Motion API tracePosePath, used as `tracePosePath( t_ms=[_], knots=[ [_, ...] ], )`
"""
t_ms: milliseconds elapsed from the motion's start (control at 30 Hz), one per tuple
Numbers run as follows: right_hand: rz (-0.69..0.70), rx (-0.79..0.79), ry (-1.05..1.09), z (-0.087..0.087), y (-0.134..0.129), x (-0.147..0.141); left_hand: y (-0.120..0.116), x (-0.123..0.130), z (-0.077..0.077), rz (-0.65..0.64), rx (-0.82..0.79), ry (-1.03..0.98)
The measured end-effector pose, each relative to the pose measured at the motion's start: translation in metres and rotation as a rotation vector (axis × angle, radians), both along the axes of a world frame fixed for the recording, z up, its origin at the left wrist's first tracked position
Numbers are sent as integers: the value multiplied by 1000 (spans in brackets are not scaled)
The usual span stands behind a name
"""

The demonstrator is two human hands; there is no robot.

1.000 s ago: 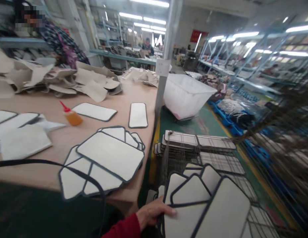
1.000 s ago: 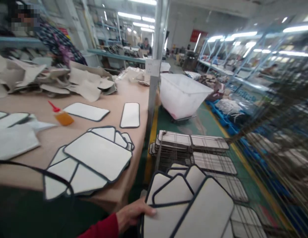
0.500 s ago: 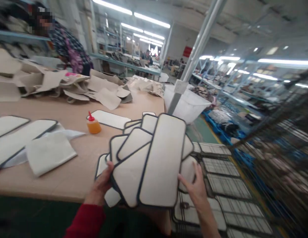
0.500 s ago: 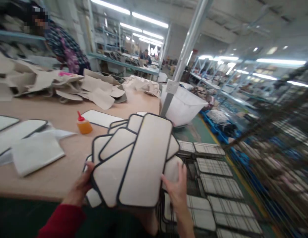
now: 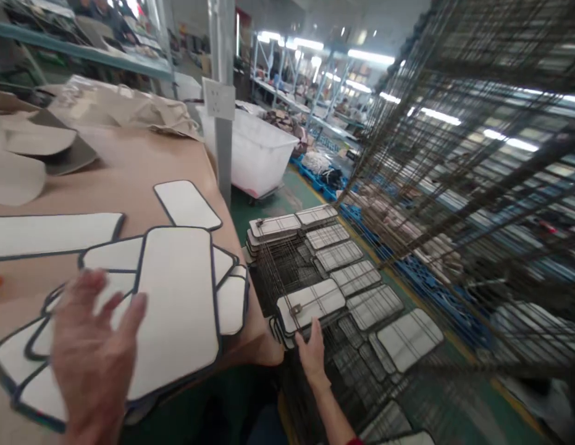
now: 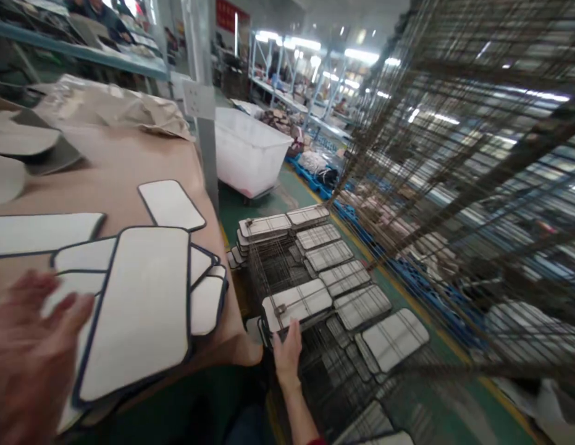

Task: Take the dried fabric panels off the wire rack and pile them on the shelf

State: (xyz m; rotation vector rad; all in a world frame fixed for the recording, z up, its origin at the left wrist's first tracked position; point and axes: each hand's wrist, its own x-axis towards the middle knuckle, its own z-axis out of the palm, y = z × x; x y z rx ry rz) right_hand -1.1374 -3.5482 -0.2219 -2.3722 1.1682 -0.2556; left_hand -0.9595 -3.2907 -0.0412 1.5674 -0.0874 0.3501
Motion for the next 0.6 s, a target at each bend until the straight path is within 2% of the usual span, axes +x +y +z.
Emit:
tracePosePath(
  t_ms=[67, 133, 200, 267, 367, 433, 500, 600],
  knots=[
    [-91, 41, 123, -31, -6, -43, -53, -23, 3, -252, -69, 6],
    [-139, 66, 215, -55, 0, -71, -97, -42, -10, -525, -1, 98],
    [-155, 64, 259, -69, 3, -83, -132, -56, -36, -734, 120, 215],
    [-158, 48, 273, -72, -4, -84, -159, -63, -68, -890, 195, 343],
    [-153, 31, 270, -61, -27, -85, -188, -66, -117, -1042, 280, 542],
    [-148, 6, 243, -44, -38, -89, -202, -66, -144, -1023, 334, 619],
    [-144, -38, 194, -20, -39, -94, -213, -67, -163, -982, 356, 643],
    [-153, -125, 115, 30, -34, -103, -231, -72, -176, -990, 345, 650]
  ],
)
